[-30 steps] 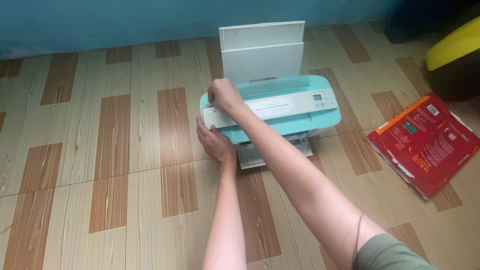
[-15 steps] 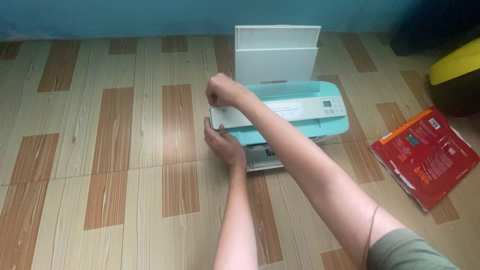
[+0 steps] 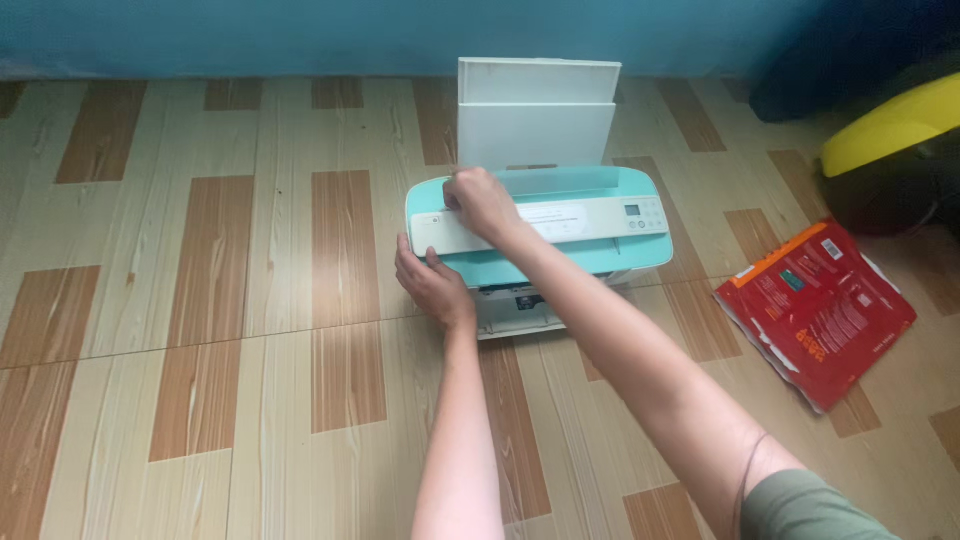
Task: The person cleans a printer with a white cloth. They wipe the exterior surfaces, open the top lid to wipe the interior, and then open the front paper tray to wipe inside before closing the compartments.
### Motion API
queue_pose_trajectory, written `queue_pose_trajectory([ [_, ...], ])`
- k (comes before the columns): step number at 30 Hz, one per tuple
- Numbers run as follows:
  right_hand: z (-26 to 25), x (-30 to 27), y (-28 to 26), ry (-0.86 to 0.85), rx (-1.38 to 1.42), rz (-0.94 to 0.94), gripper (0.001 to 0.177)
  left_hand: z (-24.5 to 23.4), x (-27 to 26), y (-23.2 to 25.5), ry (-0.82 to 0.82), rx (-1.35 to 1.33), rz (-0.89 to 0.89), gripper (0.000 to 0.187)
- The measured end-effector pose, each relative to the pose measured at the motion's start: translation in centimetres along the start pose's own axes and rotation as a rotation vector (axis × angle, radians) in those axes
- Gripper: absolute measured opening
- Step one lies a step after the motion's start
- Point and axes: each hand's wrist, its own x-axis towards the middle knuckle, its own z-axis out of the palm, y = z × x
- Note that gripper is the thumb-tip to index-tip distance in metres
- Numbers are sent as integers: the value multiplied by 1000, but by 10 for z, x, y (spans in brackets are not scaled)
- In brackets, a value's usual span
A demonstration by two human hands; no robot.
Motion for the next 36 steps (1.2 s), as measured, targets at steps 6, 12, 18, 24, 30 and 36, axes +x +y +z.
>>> queue_pose_trajectory([
  [6, 0, -51, -56, 48, 141, 69, 5, 5, -2, -1, -9, 30, -1, 40],
  [12, -22, -72, -47, 132, 92, 103, 23, -2, 1, 5, 33, 212, 216, 40],
  [18, -42, -91, -18, 261, 52, 265, 12, -10, 7, 8, -32, 375, 401, 38],
  [24, -12, -97, -57, 181, 123, 226, 10, -3, 7, 9, -34, 311, 391, 33],
  [30, -32, -106, -47, 308, 108, 204, 11, -18, 6, 0, -176, 174, 351, 41],
  [36, -14, -89, -59, 254, 69, 259, 13, -24, 14, -10, -265, 89, 310, 49],
])
